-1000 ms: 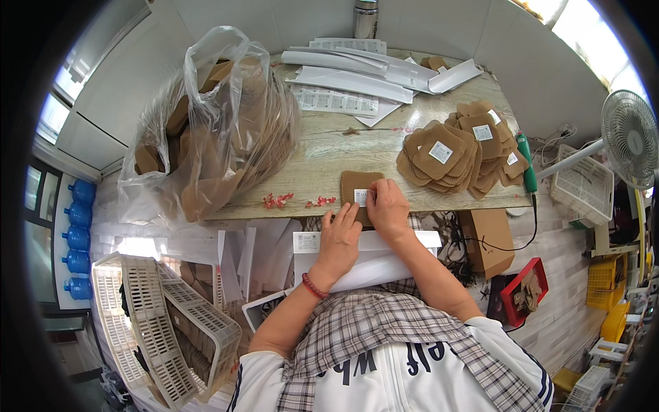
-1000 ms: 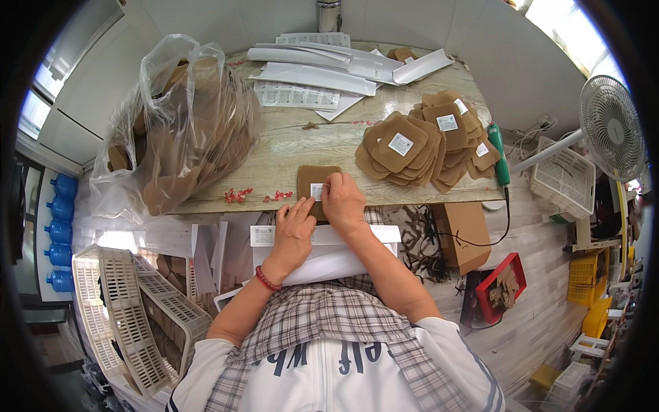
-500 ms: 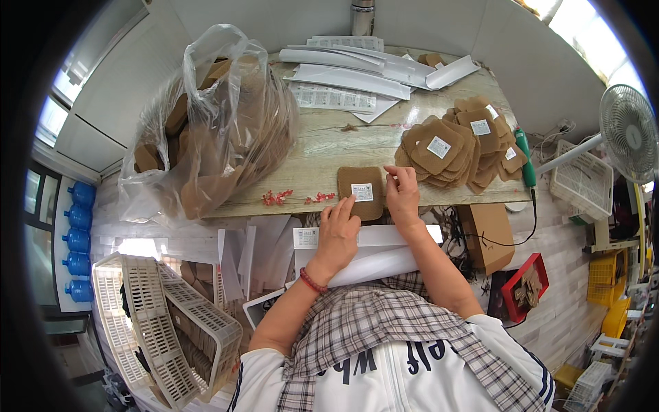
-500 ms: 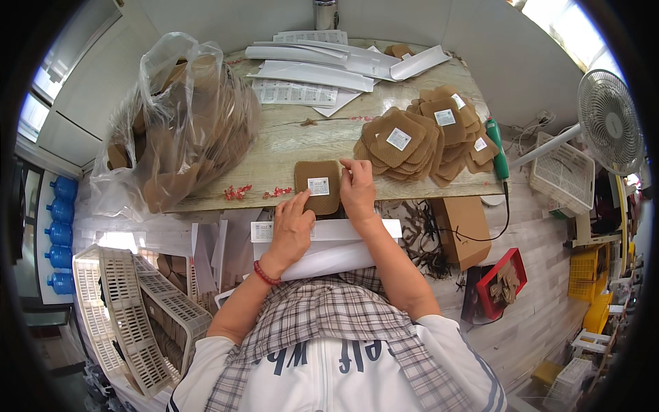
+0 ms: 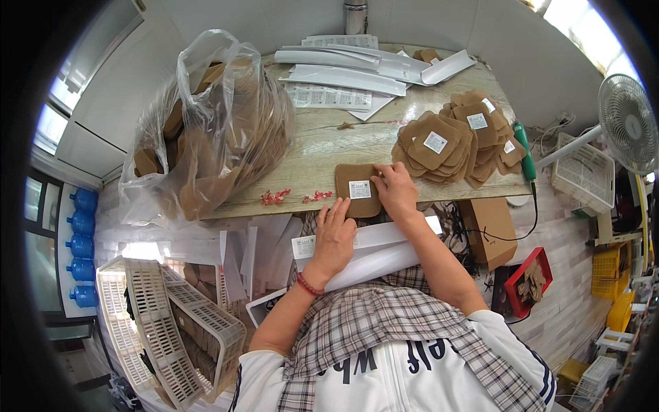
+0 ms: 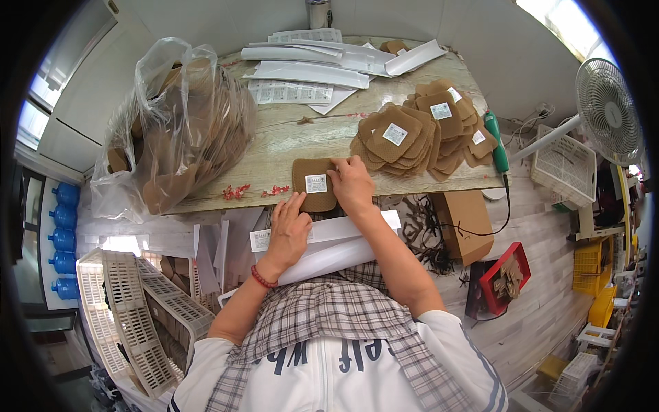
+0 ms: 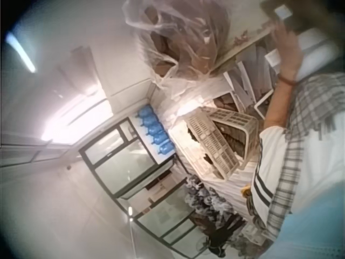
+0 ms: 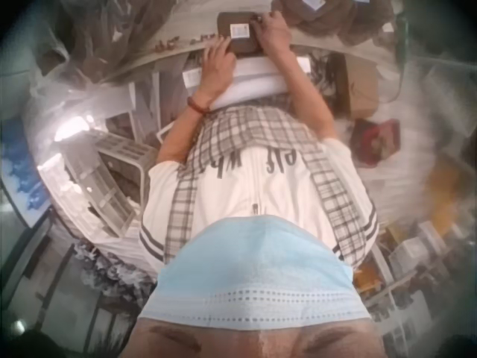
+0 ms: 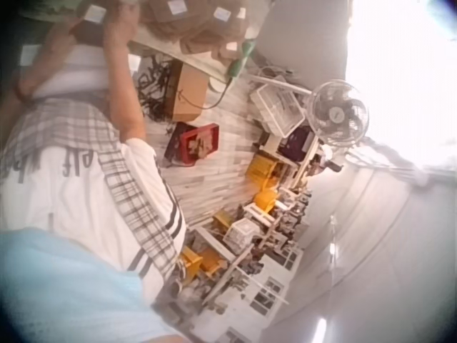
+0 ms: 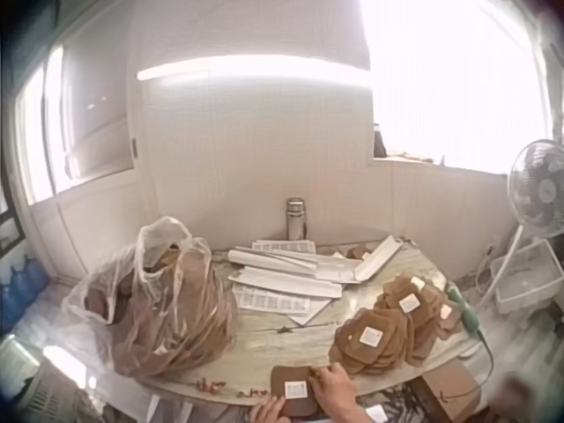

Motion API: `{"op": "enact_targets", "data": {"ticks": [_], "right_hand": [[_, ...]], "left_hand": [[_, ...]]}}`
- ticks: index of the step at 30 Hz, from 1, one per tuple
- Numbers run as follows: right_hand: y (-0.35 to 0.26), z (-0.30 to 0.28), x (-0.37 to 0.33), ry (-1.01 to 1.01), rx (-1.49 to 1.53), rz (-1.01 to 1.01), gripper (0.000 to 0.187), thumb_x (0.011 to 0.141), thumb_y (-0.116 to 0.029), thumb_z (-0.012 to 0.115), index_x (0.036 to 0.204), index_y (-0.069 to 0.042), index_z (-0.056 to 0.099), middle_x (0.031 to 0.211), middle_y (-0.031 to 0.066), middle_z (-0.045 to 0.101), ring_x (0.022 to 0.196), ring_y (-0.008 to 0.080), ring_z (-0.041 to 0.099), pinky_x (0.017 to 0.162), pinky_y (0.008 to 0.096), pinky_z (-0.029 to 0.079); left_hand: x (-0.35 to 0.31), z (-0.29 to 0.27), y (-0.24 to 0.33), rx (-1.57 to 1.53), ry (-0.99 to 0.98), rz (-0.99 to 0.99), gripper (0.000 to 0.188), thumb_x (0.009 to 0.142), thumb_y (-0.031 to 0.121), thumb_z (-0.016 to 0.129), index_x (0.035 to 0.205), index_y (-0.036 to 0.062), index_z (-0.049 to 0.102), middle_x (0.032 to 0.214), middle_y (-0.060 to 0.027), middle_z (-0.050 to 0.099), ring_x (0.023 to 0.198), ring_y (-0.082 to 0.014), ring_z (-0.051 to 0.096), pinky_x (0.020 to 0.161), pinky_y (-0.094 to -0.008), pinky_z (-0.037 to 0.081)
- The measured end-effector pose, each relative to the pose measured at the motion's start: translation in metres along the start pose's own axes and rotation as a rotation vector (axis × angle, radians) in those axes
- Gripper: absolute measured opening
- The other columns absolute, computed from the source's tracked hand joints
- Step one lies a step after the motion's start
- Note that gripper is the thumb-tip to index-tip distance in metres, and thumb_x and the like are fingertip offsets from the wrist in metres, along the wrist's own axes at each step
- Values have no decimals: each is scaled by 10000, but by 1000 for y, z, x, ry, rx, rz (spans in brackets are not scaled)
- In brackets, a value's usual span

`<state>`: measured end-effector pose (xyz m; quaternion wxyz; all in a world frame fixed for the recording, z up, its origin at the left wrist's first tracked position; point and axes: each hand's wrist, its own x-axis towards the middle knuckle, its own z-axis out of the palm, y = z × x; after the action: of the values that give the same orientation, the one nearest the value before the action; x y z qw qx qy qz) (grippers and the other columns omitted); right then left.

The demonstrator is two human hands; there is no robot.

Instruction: The person stands at a table and repeatedly peels small white labels from a roll, then sticks each label onto a brown paper pouch. They place the labeled pouches into a stack on the table. Later, they take several unlabeled pouches from a plastic bag and place them on the table.

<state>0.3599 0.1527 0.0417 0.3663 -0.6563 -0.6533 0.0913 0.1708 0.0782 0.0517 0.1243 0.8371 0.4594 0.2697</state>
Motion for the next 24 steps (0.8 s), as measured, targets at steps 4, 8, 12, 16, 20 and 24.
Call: {"op": "enact_targets", "data": {"ticks": [4, 8, 12, 16, 20, 24], "right_hand": [[3, 5, 2, 5, 4, 59, 192, 864, -216, 720, 1042, -144, 721, 963, 57, 618, 828, 242, 654, 709, 376, 517], [4, 6, 4, 3, 68, 115, 157, 841, -191, 731, 989, -140, 725, 934, 63, 611, 859, 270, 641, 712, 398, 515], [2, 8, 4, 92, 42, 46, 137, 841, -166, 743, 973, -132, 734, 917, 55, 612, 789, 220, 647, 665, 363, 513], [1, 10, 7, 95, 204, -42, 76, 813, -130, 738, 888, -121, 728, 868, 67, 607, 827, 275, 620, 694, 389, 498], [2, 14, 12, 53, 238, -66, 64, 795, -114, 742, 858, -122, 730, 861, 61, 612, 856, 270, 611, 734, 390, 483], [2, 14, 13, 38, 109, -143, 60, 783, -125, 748, 840, -136, 736, 865, 45, 619, 878, 256, 606, 777, 392, 463]], "left_hand": [[1, 1, 0, 12, -10, 0, 81, 893, 80, 578, 878, 5, 607, 1426, -229, 475, 1381, -368, 398, 1152, -525, 248], [0, 1, -1, 16, -10, 2, 76, 888, 78, 581, 875, 8, 606, 1426, -224, 476, 1379, -365, 399, 1151, -523, 250], [0, 2, -1, 10, -7, 0, 65, 877, 73, 589, 866, 10, 602, 1424, -221, 479, 1377, -363, 400, 1153, -526, 246], [0, 1, -1, 5, -12, -4, 56, 869, 66, 592, 861, 11, 597, 1425, -220, 480, 1381, -361, 396, 1155, -528, 241], [-1, 4, -3, 9, -7, -6, 57, 867, 66, 593, 858, 9, 594, 1427, -223, 478, 1383, -361, 392, 1155, -530, 240], [-1, 4, -3, 22, -11, 3, 61, 867, 67, 594, 853, 8, 590, 1429, -223, 478, 1382, -362, 394, 1154, -529, 241]]}}
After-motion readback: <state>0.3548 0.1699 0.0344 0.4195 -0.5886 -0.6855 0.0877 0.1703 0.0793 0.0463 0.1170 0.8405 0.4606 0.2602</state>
